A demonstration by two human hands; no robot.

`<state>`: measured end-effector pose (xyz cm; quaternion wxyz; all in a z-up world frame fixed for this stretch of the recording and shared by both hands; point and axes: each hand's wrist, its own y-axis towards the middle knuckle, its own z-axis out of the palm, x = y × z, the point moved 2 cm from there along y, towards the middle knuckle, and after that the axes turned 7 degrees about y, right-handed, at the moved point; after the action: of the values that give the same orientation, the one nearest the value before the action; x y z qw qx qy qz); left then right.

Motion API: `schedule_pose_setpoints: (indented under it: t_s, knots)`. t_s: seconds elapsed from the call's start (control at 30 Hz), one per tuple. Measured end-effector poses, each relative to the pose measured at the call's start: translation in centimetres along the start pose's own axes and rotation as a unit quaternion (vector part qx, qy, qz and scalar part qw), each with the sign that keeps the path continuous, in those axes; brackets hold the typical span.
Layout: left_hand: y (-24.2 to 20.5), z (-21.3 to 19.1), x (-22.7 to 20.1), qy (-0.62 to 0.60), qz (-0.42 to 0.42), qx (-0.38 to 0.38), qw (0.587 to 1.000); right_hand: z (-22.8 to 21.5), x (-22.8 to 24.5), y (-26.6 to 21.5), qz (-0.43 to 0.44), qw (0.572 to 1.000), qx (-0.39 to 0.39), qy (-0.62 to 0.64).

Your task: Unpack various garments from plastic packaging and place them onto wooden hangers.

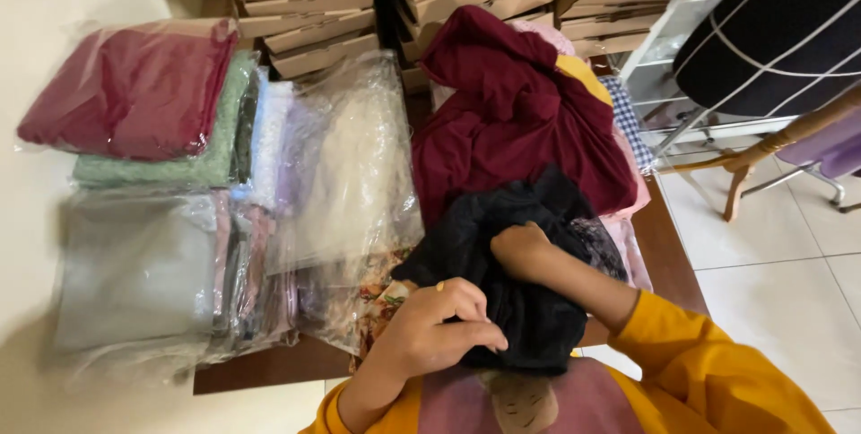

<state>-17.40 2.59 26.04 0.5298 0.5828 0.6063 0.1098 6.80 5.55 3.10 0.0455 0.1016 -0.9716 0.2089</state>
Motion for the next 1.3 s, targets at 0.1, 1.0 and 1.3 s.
schedule_pose_setpoints:
  t_s: [0.1, 1.0, 1.3]
  knots:
    - [-0.3, -1.2, -0.3, 0.0, -0.011, 0.003, 1.0, -3.6, 0.2, 1.9, -0.059, 0.995, 0.082, -0.018]
    - [-15.4, 0.8, 27.6, 0.097, -0.517, -0.252, 0.812, 3.1, -4.6, 37.6, 0.21, 0.62, -0.07, 0.753]
    - [-14.8, 1.2, 27.0, 0.08, -0.552, -0.177, 0.811, -5.0, 0.4, 30.5, 0.011, 0.487, -0.116, 0.866]
